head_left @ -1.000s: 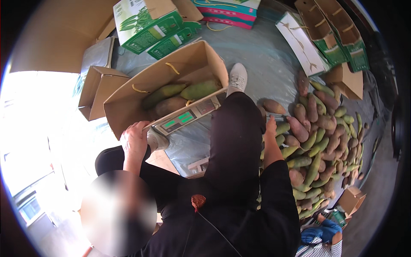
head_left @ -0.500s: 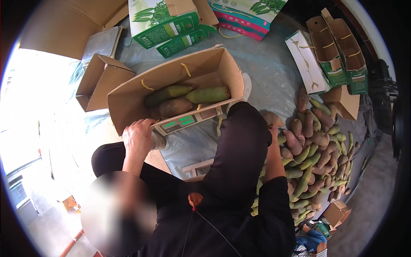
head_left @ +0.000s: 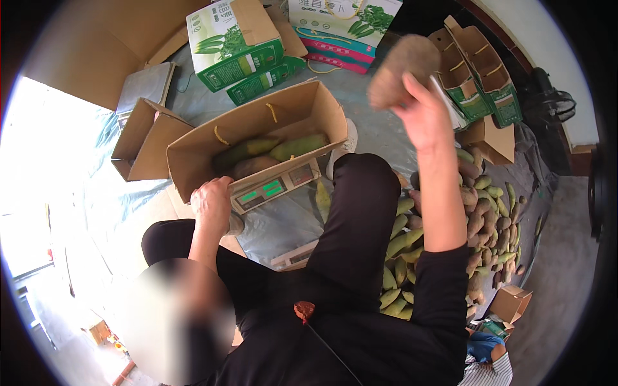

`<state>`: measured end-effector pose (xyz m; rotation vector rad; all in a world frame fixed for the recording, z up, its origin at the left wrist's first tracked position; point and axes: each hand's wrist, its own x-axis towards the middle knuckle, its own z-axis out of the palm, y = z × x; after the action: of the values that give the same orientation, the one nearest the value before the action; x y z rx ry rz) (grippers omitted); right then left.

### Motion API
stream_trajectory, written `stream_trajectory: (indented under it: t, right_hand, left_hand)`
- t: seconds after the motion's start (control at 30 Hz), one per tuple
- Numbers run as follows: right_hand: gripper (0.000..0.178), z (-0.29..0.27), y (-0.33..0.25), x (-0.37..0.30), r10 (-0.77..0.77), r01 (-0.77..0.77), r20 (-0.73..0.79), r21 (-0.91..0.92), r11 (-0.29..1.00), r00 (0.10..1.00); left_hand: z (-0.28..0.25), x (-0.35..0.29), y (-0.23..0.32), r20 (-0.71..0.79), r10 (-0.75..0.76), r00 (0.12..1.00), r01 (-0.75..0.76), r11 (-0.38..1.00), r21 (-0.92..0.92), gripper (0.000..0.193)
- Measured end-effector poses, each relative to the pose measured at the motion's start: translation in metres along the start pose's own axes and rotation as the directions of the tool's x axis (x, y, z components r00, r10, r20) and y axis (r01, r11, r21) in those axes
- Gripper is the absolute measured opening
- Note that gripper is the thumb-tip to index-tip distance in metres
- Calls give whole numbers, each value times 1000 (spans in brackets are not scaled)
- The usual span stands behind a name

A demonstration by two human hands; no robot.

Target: Picking large green and purple fruits from a pile on the floor and packing them into cardboard boxes.

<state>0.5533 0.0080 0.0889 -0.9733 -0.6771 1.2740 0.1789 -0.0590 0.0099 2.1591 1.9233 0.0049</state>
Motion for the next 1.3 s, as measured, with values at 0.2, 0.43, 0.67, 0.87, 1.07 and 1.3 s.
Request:
stream_trajectory:
  t: [0.2, 0.43, 0.67, 0.87, 1.07, 1.3]
  right_hand:
    - [41, 106, 64, -17, 360, -334, -15, 336, 880, 933]
    - [73, 134, 148, -29, 405, -224, -343, 460, 859, 847]
    - [40, 129, 98, -71, 246, -206, -121, 273, 940, 962]
    - [36, 38, 37, -81, -110, 113, -32, 92, 989, 993]
    - [38, -121, 54, -101, -126, -35, -509, -295, 955, 852]
    - [48, -276, 142, -197, -15, -567, -882, -316, 760, 472]
  left_hand:
    - [-4, -1, 3, 37, 12, 999, -14, 998, 68, 18]
    - [-7, 1, 13, 80, -38, 996, 25, 988, 155, 22]
    - [-4, -2, 3, 52, -21, 998, 16, 995, 94, 25]
    - [4, 1, 7, 17, 24, 1000, -25, 995, 95, 23]
    - [3, 2, 0, 21, 7, 1000, -8, 997, 75, 26]
    - [8, 2, -7, 12, 33, 999, -34, 999, 37, 25]
